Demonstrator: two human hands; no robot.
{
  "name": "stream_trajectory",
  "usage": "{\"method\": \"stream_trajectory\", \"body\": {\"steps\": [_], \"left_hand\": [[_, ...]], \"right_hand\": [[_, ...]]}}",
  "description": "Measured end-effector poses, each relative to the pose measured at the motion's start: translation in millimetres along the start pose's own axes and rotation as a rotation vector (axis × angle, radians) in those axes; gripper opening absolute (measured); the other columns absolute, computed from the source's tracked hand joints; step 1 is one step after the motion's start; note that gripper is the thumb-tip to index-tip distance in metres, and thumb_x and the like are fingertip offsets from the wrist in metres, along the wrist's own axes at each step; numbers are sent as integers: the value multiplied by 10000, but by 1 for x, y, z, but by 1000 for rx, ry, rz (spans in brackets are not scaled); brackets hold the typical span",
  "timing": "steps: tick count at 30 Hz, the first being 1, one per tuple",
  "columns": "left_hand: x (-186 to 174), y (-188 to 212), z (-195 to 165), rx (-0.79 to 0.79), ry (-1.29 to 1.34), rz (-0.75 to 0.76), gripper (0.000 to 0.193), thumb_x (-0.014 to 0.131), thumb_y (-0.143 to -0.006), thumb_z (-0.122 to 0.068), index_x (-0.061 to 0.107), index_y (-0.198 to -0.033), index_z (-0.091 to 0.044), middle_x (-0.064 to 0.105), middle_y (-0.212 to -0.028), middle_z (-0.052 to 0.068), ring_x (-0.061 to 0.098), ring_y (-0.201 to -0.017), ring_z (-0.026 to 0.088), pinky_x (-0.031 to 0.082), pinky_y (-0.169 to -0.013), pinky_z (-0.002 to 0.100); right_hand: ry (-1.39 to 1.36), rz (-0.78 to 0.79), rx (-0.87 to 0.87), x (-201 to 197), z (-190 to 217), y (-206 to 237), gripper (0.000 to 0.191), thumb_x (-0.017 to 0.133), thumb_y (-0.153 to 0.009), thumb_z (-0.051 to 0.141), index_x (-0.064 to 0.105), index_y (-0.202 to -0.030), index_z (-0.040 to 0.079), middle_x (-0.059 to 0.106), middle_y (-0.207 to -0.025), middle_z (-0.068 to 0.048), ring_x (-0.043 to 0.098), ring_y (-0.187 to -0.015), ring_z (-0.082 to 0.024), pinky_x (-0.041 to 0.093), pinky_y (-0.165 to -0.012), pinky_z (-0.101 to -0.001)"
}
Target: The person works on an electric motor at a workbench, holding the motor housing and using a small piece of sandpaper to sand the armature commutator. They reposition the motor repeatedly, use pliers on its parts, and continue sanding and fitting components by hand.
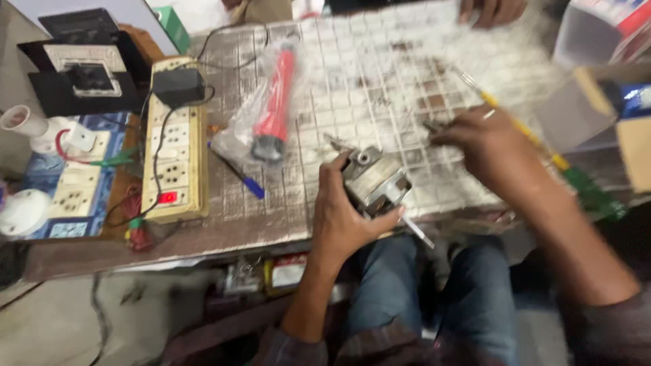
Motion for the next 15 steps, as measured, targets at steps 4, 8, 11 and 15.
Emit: {"method": "stream_trajectory", "body": {"steps": [4, 8, 11, 15], "left_hand": [[-1, 0, 1, -16, -16, 26, 1078, 976, -627, -385, 403, -1464, -21, 542, -1279, 194, 621, -1191, 364, 551, -973, 467], [-2, 1, 1, 15, -9, 34, 1128, 985, -579, -398, 384, -1447, 0, 536, -1270, 210, 610, -1188, 380, 544, -964, 477], [-1, 2, 0, -34, -14, 16, 1041, 967, -641, -403, 421, -1442, -25, 567, -1264, 182, 645, -1172, 348, 561, -959, 454], [1, 1, -1, 29, -17, -27, 1039, 969, -644, -404, 416, -1427, -3, 557, -1265, 198, 636, -1168, 361, 551, -966, 452]], "right_hand": [[-146, -29, -163, 5, 26, 11, 446, 636, -763, -98, 760, -1165, 51, 715, -1118, -136, 657, -1053, -336, 519, -900, -441], [-221, 3, -481, 11, 49, -11, 465, 718, -681, 7, 755, -1145, 18, 715, -1095, -130, 656, -1051, -345, 547, -904, -437], [-12, 69, -82, -12, 14, -22, 410, 663, -779, -126, 791, -1112, 78, 752, -1081, -101, 694, -982, -297, 561, -872, -416], [-191, -143, 143, -11, -8, 15, 341, 666, -905, -134, 778, -1143, 82, 743, -1091, -116, 736, -973, -261, 586, -817, -322]]}}
Point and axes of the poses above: each hand's wrist, its own y-axis away from the middle knuckle, its own x-axis out of the palm, z = x × y, the point moved 1 cm from there along -y, towards the middle knuckle
